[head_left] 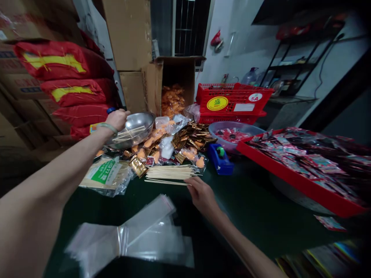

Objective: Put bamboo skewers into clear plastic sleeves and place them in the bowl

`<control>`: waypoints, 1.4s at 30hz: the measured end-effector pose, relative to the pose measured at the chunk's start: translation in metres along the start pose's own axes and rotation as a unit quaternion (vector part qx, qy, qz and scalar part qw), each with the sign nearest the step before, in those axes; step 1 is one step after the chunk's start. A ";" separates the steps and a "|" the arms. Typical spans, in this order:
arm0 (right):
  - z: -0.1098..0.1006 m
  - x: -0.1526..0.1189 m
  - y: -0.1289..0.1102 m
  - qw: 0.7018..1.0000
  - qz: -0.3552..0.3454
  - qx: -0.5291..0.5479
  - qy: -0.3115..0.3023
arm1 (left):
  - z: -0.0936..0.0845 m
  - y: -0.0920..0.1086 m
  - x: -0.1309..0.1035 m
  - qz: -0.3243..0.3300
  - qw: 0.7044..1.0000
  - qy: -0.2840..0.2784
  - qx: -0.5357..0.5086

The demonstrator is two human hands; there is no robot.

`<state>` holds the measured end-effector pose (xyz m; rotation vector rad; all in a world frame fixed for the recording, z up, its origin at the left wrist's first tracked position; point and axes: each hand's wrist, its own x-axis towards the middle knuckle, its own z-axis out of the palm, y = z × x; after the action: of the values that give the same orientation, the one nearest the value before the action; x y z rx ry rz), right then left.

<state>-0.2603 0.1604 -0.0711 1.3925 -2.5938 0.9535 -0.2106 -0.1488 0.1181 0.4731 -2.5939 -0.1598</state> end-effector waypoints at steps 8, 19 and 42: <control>0.016 0.049 -0.015 0.959 -0.047 -0.184 -0.209 | 0.048 0.024 -0.077 0.078 0.994 -0.078 -0.024; 0.013 0.052 -0.021 0.931 -0.024 -0.243 -0.272 | 0.082 0.041 -0.194 -0.127 0.890 -0.221 -0.378; -0.057 0.001 -0.014 0.965 -0.006 0.259 0.030 | 0.141 0.157 -0.157 0.016 0.876 -0.140 -0.461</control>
<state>-0.2640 0.1845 -0.0174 1.4302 -2.3829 1.7322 -0.1986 0.0576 -0.0449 0.0421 -2.4053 -1.4528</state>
